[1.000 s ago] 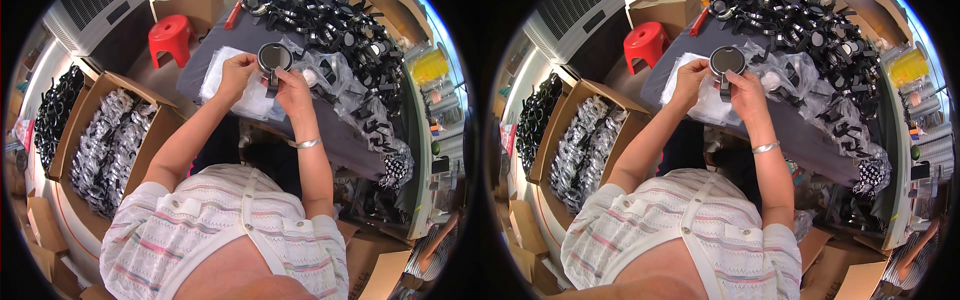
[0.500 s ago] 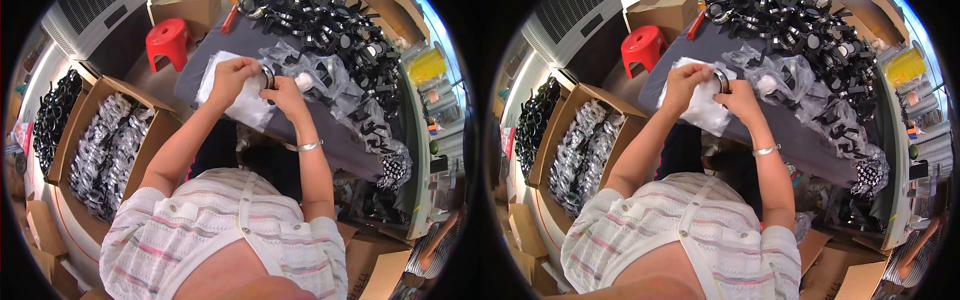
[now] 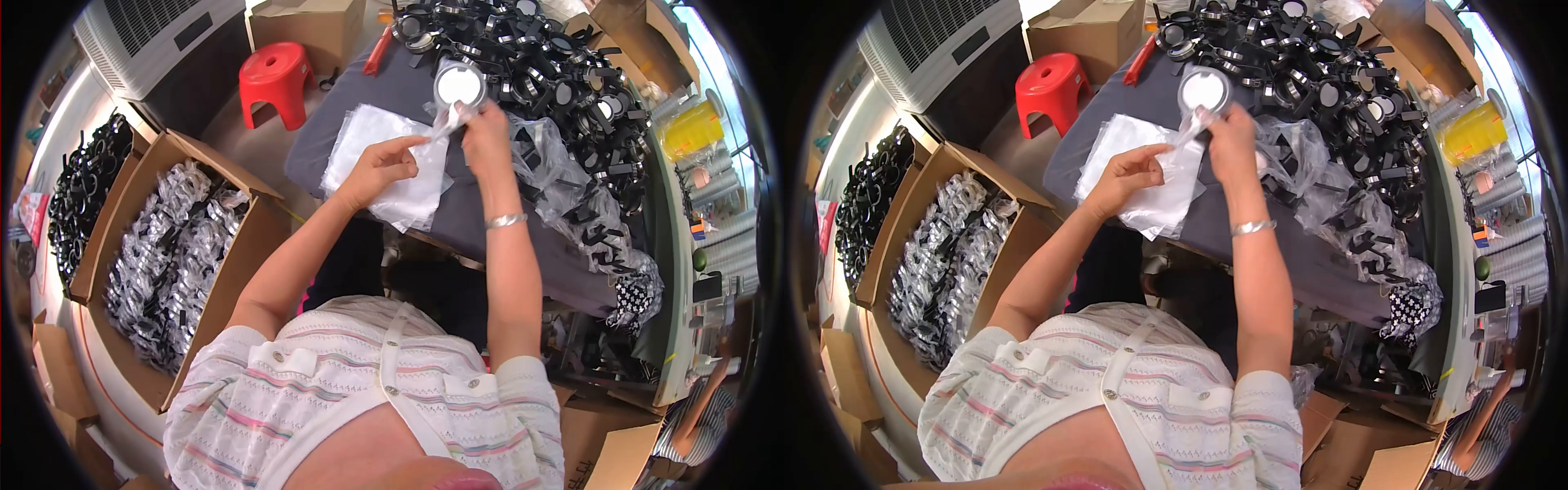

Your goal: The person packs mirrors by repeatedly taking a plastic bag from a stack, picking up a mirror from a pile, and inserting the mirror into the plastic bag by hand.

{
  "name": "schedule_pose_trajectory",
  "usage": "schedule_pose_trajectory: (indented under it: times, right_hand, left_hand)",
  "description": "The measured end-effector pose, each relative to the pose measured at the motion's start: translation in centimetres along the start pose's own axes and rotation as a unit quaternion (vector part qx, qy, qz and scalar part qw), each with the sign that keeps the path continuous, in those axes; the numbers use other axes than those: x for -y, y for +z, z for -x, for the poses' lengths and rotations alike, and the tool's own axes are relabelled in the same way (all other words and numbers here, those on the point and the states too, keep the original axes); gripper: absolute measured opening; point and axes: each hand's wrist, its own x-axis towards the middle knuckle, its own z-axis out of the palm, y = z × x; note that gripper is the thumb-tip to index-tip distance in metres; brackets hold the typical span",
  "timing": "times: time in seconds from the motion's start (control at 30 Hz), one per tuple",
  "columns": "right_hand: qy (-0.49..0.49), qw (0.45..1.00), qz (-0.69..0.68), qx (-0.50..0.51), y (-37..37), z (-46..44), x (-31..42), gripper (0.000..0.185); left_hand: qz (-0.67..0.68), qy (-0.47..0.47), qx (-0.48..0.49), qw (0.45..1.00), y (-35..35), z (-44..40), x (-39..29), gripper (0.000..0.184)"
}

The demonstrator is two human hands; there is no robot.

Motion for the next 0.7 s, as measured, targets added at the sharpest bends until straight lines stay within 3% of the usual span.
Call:
schedule_pose_trajectory:
  times: [0.07,0.1,0.13,0.17,0.23,0.27,0.33,0.47,0.53,0.63,0.7]
  right_hand:
    - [-0.088,0.97,0.224,-0.045,0.9,-1.8,1.2,0.014]
    - [-0.104,0.926,0.362,-0.036,-0.3,-3.8,-0.1,0.021]
    - [-0.192,0.794,0.575,-0.04,-0.5,-5.2,-0.5,0.021]
    - [-0.182,0.79,0.585,-0.021,-0.1,-5.9,-1.0,0.022]
    - [-0.273,0.613,0.74,0.037,-0.8,-7.4,-3.0,0.019]
    - [-0.254,0.575,0.775,0.068,-1.3,-7.8,-4.2,0.016]
    - [-0.217,0.49,0.834,0.13,-2.2,-8.0,-6.6,0.012]
    - [-0.268,0.486,0.822,0.131,-2.2,-7.7,-7.4,0.013]
    - [-0.32,0.472,0.81,0.138,-1.0,-6.5,-5.0,0.013]
    - [-0.416,0.535,0.72,0.15,-0.1,-3.4,-0.8,0.007]
    - [-0.342,0.61,0.699,0.152,-1.0,-1.1,1.1,0.011]
  left_hand:
    - [-0.052,0.004,-0.056,0.997,0.1,-0.3,1.0,0.037]
    - [-0.079,0.002,-0.083,0.993,0.1,-0.4,1.5,0.04]
    - [-0.095,0.0,-0.091,0.991,0.3,-0.5,1.3,0.031]
    - [-0.113,-0.012,-0.088,0.99,0.4,-0.3,1.5,0.028]
    - [-0.151,-0.027,-0.08,0.985,0.6,-0.6,1.6,0.021]
    - [-0.188,-0.035,-0.067,0.979,0.9,-0.6,1.4,0.008]
    - [-0.282,-0.02,-0.033,0.959,1.3,-0.4,1.0,0.01]
    - [-0.523,0.08,0.033,0.848,2.6,-0.6,-0.3,0.035]
    - [-0.59,0.087,0.042,0.802,3.2,-0.2,-0.1,0.04]
    - [-0.625,0.098,0.053,0.773,4.4,-0.4,-0.6,0.034]
    - [-0.613,0.13,0.044,0.778,3.9,-0.3,0.2,0.023]
